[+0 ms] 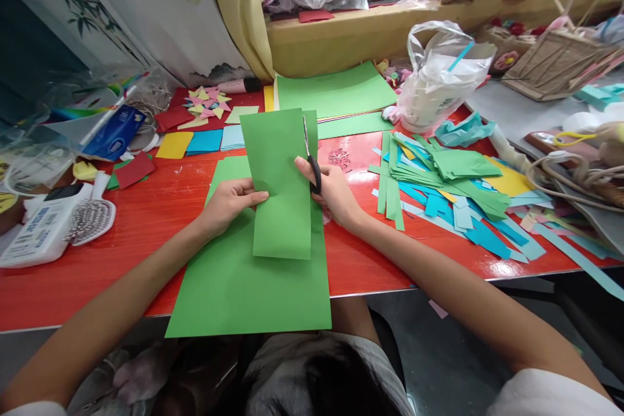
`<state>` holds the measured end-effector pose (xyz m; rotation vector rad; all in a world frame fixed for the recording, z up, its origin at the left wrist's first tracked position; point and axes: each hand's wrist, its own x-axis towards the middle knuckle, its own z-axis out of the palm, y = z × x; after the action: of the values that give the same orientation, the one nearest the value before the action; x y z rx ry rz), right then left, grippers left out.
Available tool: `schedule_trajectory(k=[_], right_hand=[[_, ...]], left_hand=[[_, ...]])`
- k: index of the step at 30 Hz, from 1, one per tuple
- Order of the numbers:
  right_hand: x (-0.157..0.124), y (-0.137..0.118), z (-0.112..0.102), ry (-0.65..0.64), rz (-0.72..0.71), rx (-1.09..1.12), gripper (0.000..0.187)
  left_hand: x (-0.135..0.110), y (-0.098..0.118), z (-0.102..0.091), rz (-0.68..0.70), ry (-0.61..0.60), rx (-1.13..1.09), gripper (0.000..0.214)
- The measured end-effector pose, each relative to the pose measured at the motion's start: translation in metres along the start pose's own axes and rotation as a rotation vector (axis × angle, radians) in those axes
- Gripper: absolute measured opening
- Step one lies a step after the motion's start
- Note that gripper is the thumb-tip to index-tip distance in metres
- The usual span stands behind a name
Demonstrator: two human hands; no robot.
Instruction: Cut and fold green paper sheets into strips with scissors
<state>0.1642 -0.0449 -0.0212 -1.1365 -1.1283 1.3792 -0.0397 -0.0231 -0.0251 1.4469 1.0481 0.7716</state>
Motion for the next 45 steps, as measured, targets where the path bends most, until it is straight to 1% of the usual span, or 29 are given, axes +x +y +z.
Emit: schedule_trajectory(k=[5,11,16,22,27,29,30,32,34,35,37,38,41,43,45], right_hand=[[0.000,0.000,0.000,-0.008,0.000,0.020,0.055],[0.003,0.004,-0.002,-0.014,-0.060,0.039,0.056],[0.002,0.003,-0.001,0.016,-0.024,0.040,0.055],[0.002,0.005,-0.001,0.033,-0.026,0.055,0.054],[0.004,0.006,-0.001,0.034,-0.044,0.062,0.055],[0.007,0.003,-0.003,0.056,-0.073,0.037,0.052],[0.009,0.000,-0.005,0.074,-0.098,0.009,0.050],[0.012,-0.007,-0.010,0.121,-0.166,-0.092,0.044],[0.013,-0.016,-0.016,0.123,-0.224,-0.261,0.037],[0.012,-0.020,-0.017,0.085,-0.233,-0.372,0.033],[0.007,-0.026,-0.016,-0.052,-0.222,-0.614,0.028],[0.003,-0.028,-0.013,-0.128,-0.206,-0.720,0.028],[-0.011,-0.026,-0.003,-0.335,-0.136,-0.925,0.041],[-0.019,-0.024,0.001,-0.468,-0.097,-0.976,0.051],[-0.026,-0.026,0.001,-0.562,-0.088,-1.000,0.062]], left_hand=[[-0.002,0.002,0.001,-0.002,0.006,0.004,0.026],[-0.003,0.004,0.003,-0.036,-0.062,-0.020,0.025],[-0.002,0.004,0.003,-0.039,-0.048,-0.015,0.024],[-0.002,0.004,0.002,-0.054,-0.050,-0.049,0.023],[-0.003,0.001,0.004,-0.066,-0.045,-0.020,0.023],[-0.001,0.000,0.001,-0.040,-0.016,-0.011,0.023],[0.001,0.000,-0.001,-0.014,0.019,-0.012,0.022],[0.006,0.000,-0.008,0.051,0.128,-0.035,0.021],[0.012,0.000,-0.018,0.106,0.253,-0.085,0.020],[0.015,-0.001,-0.023,0.124,0.310,-0.120,0.020],[0.020,-0.005,-0.031,0.140,0.404,-0.182,0.019],[0.023,-0.007,-0.034,0.134,0.439,-0.201,0.018],[0.027,-0.014,-0.037,0.104,0.480,-0.186,0.015],[0.028,-0.016,-0.037,0.096,0.469,-0.146,0.014],[0.028,-0.017,-0.036,0.101,0.458,-0.117,0.014]])
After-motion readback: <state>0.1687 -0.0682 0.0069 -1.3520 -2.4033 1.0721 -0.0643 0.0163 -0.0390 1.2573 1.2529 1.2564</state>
